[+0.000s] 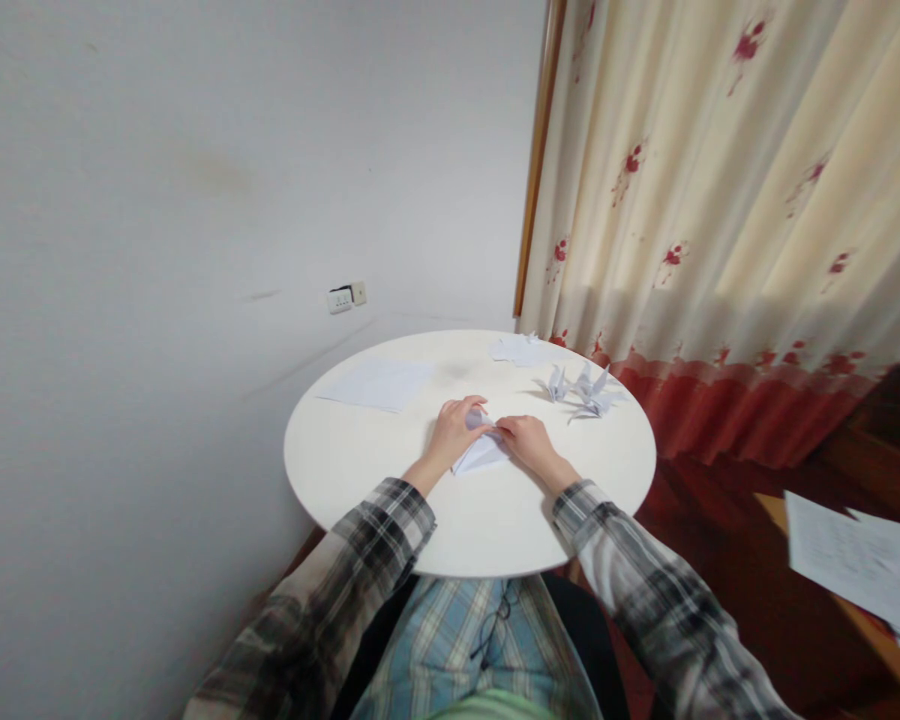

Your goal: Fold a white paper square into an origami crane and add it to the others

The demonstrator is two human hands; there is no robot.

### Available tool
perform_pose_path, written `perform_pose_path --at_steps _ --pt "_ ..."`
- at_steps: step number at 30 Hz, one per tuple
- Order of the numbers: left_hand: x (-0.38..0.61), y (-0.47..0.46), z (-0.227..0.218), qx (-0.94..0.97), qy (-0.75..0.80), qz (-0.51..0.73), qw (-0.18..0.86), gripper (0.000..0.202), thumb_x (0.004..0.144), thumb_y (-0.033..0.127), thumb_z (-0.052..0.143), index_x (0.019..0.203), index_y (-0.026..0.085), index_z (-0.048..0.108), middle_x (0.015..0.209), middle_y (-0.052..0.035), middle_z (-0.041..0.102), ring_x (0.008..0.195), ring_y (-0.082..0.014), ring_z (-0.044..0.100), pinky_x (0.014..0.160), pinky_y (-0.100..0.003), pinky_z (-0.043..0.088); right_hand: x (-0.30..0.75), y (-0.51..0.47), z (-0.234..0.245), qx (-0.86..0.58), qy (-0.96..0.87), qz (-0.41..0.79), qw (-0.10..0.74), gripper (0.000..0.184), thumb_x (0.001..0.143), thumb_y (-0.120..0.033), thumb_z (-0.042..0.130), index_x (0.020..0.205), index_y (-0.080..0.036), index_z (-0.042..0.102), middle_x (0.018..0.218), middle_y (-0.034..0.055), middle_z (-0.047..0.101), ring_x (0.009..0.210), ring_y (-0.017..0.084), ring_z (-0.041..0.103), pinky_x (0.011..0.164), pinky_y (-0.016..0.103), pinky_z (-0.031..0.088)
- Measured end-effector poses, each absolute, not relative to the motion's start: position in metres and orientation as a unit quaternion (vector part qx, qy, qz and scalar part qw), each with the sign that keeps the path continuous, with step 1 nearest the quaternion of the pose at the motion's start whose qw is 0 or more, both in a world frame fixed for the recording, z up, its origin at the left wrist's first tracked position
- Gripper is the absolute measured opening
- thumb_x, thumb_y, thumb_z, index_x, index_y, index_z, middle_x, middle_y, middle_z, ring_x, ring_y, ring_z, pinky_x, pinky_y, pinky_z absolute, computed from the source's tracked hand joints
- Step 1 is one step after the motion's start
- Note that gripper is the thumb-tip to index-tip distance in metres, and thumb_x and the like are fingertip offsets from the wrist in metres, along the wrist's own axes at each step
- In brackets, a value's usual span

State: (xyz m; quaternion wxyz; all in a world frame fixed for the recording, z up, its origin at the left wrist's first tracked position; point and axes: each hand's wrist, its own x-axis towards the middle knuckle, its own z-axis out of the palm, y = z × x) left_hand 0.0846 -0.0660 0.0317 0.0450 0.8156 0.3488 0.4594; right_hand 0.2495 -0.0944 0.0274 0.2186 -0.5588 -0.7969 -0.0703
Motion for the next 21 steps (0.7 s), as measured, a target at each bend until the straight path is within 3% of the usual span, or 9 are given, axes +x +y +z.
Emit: perform_pose_path --at_steps 9,16,21 --pt "0.0836 -0.0623 0.0266 0.833 0.339 0.435 0.039 0.02 0.068 0.024 0.067 0.087 0.023 0.061 0.087 0.0006 0.067 0.082 -0.0169 0.059 0.077 -0.032 0.041 0.2495 -0.0955 0.0302 -0.556 -0.804 -0.071 0.199 0.025 0.088 -0.031 0.043 0.084 -0.02 0.065 0.081 0.0047 0.068 0.074 0.014 0.06 0.064 0.021 0.033" --pt "0.0847 -0.0641 0.028 0.828 0.351 0.435 0.04 0.018 0.067 0.023 0.067 0.084 0.022 0.061 0.085 0.0007 0.067 0.08 -0.0173 0.059 0.077 -0.031 0.042 0.2499 -0.0948 0.0291 -0.551 -0.804 -0.077 0.208 0.025 0.088 -0.031 0.043 0.083 -0.02 0.065 0.08 0.0048 0.068 0.075 0.015 0.06 0.065 0.021 0.033" --pt "0.0864 -0.066 0.0281 0.818 0.358 0.447 0.052 0.028 0.066 0.022 0.068 0.093 0.022 0.058 0.077 0.0019 0.066 0.074 -0.016 0.059 0.074 -0.03 0.042 0.2499 -0.0935 0.0292 -0.555 -0.802 -0.078 0.208 0.024 0.088 -0.028 0.043 0.083 -0.02 0.065 0.079 0.0045 0.068 0.074 0.014 0.06 0.063 0.022 0.033"
